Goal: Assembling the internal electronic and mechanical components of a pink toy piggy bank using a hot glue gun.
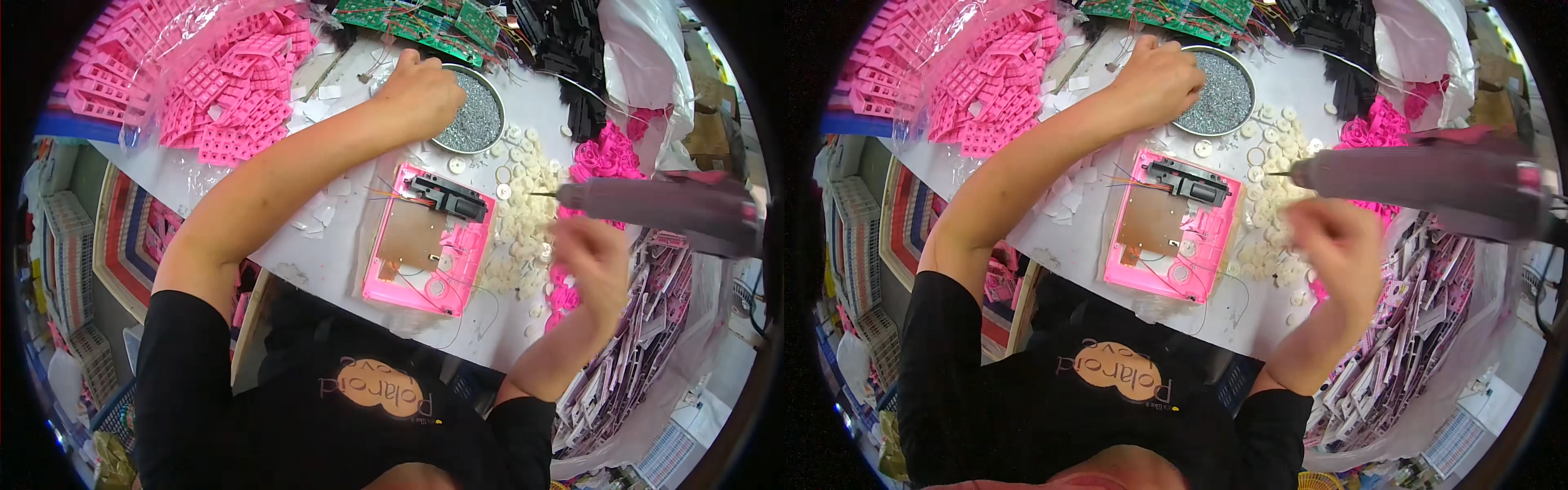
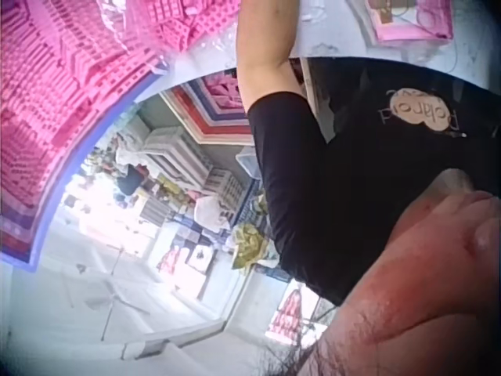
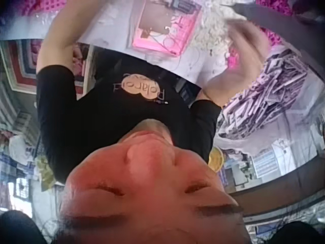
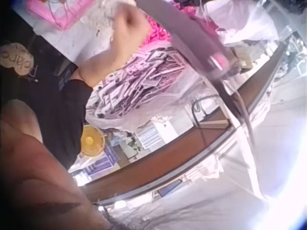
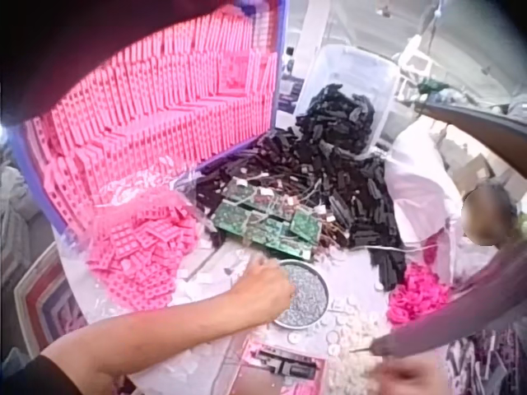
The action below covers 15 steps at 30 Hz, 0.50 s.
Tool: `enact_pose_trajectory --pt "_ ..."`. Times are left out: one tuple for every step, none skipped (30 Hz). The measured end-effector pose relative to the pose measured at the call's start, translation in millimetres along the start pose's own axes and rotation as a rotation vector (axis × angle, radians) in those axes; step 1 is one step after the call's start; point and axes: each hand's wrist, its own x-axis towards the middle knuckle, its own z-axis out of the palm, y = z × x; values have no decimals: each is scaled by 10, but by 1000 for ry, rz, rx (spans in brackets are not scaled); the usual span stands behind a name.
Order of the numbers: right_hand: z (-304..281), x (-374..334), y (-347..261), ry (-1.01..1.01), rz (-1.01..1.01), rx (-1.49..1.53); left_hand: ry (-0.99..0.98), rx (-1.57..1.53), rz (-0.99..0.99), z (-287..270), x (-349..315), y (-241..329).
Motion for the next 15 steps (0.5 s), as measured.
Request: enact_pose_trajectory --pt "-121 -3 85 191 -156 180 62 -5 -5 25 -18 7" --pt "-241 -7 149 360 -339 324 24 10 -4 35 -19 3" --pt "-173 75 11 379 -557 539 -12 24 4 54 24 2" --pt "-103 166 -147 347 -788 738 -47 43 7 44 52 -6" --pt "-53 270 -238 240 -847 739 -107 -20 -14 28 72 8" --pt "-4 372 -351 125 -903 743 -167 -80 -34 -27 96 22" --pt "-29 498 -393 110 -851 637 -225 -141 -52 -104 127 44" --pt "-57 554 -425 96 -798 533 -213 -406 -81 -185 104 62" --pt "-74 572 -433 37 -798 546 -202 -672 -116 -300 -3 101" --pt "-121 551 -438 -7 -794 549 -193 -946 -133 -405 -83 178" --pt "-90 541 -438 -57 -788 583 -212 -1000 -111 -492 -203 251" --pt "-54 533 -452 -112 -783 619 -229 -1052 -94 -575 -355 337" --pt "128 564 -443 -43 -755 666 -128 -875 -3 -594 -546 393" --pt "307 526 -414 51 -720 696 -34 -708 111 -604 -679 477" --pt "453 468 -366 72 -716 780 32 -652 139 -573 -786 557"
